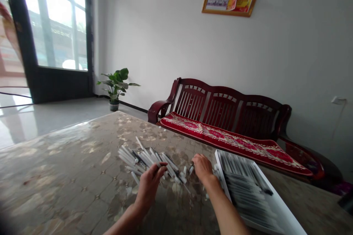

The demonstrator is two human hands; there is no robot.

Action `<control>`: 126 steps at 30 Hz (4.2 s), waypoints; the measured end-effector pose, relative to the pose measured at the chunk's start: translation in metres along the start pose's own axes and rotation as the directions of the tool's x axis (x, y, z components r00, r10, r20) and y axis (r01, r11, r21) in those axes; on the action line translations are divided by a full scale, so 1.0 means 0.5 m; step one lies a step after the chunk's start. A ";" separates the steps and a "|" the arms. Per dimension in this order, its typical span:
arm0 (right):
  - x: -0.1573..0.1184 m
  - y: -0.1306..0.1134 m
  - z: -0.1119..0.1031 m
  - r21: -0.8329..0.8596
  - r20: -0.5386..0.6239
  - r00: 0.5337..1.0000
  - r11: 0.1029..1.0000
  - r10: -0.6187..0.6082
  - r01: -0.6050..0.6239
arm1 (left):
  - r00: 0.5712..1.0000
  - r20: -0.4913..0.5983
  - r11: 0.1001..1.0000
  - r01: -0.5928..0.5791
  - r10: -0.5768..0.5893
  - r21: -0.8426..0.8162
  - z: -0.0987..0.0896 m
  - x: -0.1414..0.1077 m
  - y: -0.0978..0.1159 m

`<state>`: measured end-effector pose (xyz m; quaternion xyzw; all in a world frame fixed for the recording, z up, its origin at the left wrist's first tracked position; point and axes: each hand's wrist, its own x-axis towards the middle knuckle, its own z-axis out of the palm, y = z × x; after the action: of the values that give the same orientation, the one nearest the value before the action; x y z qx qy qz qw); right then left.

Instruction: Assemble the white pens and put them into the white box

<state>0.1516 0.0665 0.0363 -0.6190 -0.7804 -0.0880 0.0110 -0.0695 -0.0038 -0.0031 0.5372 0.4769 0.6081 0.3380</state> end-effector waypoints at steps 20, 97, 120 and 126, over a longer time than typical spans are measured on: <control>0.006 0.021 0.014 -0.312 0.184 0.868 0.810 -0.462 0.497 | 0.805 -0.017 0.614 0.437 -0.592 -0.657 -0.001 0.036 -0.001; -0.148 -0.178 0.012 0.984 -0.088 0.821 -0.080 0.564 0.160 | 0.723 0.256 0.325 0.559 -0.642 -0.763 0.019 0.011 0.016; -0.042 -0.146 0.022 0.261 -0.032 0.999 0.965 0.038 -0.028 | 0.743 0.236 0.295 0.506 -0.626 -0.810 0.010 0.023 0.018; -0.058 -0.131 0.036 0.319 -0.085 0.989 0.944 0.120 -0.087 | 0.738 0.237 0.316 0.524 -0.631 -0.791 0.014 0.022 0.017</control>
<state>0.0965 0.0269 0.0070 -0.6441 -0.7492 0.0062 0.1542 -0.0638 0.0053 0.0085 0.0726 0.3153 0.6234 0.7118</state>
